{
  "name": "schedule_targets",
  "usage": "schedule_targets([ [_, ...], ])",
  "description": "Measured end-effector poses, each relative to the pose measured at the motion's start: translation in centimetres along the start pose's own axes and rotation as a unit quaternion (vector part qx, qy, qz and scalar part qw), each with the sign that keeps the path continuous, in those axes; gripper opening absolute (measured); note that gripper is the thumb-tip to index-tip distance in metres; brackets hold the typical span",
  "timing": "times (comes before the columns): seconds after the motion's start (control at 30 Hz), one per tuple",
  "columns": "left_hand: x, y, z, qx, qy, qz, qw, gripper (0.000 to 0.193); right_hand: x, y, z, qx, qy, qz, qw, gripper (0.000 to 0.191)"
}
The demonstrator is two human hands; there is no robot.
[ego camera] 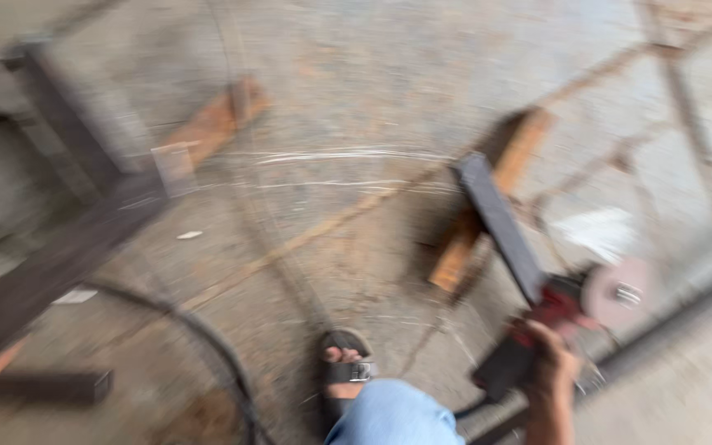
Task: The person sits on the floor of a metal workshop and uses an angle grinder to grind and cut steel square bars, producing sparks. They reposition the bars on wooden blocks, fit pieces together, and use a speed square and a marking tool to check and mark angles on the frame.
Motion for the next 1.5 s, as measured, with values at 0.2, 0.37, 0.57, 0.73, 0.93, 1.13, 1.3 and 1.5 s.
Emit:
schedule_targets([
  [0.2,-3.1,-5.7,9.9,0.068,0.077,0.085,0.991,0.093,-0.8,6.6,7.6,-0.089,0.025,-0.057,0.994,0.028],
  [0.37,-0.7,-10.9,11.5,0.126,0.068,0.052,0.988,0.091,-0.4,12.4,16.1,-0.072,0.028,-0.103,0.992,0.038],
  [0.57,3.0,-9.5,12.7,0.108,0.037,0.032,0.993,0.088,-1.2,11.4,22.5,-0.042,-0.093,-0.134,0.986,0.044],
  [0.73,3.4,-7.3,15.0,0.023,-0.011,-0.191,0.981,0.077,-2.2,10.1,24.0,-0.023,-0.085,-0.157,0.984,0.047],
  [0.93,-1.1,-7.4,22.7,-0.15,-0.02,-0.323,0.934,0.069,-3.3,12.0,22.8,-0.082,-0.136,-0.361,0.919,0.055],
  [1.13,-9.2,-13.5,20.2,-0.171,-0.344,-0.473,0.793,0.077,9.1,19.7,7.1,-0.539,-0.152,-0.445,0.699,0.055],
  [1.3,-0.5,-24.2,19.5,-0.325,-0.276,-0.688,0.587,0.071,27.5,16.9,-10.0,-0.592,0.156,-0.467,0.638,0.081],
  [1.5,8.8,-31.1,14.9,-0.435,-0.135,-0.782,0.426,0.047,39.2,10.4,-16.9,-0.681,0.262,-0.529,0.432,0.087],
])
Point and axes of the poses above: each hand's wrist, its own z-axis towards the middle knuckle, its own x-axis out of the palm, y = z × x, the point moved 7 cm from there along z, towards the middle knuckle, and after that the axes turned 12 degrees about -y, right-handed, at the moved point
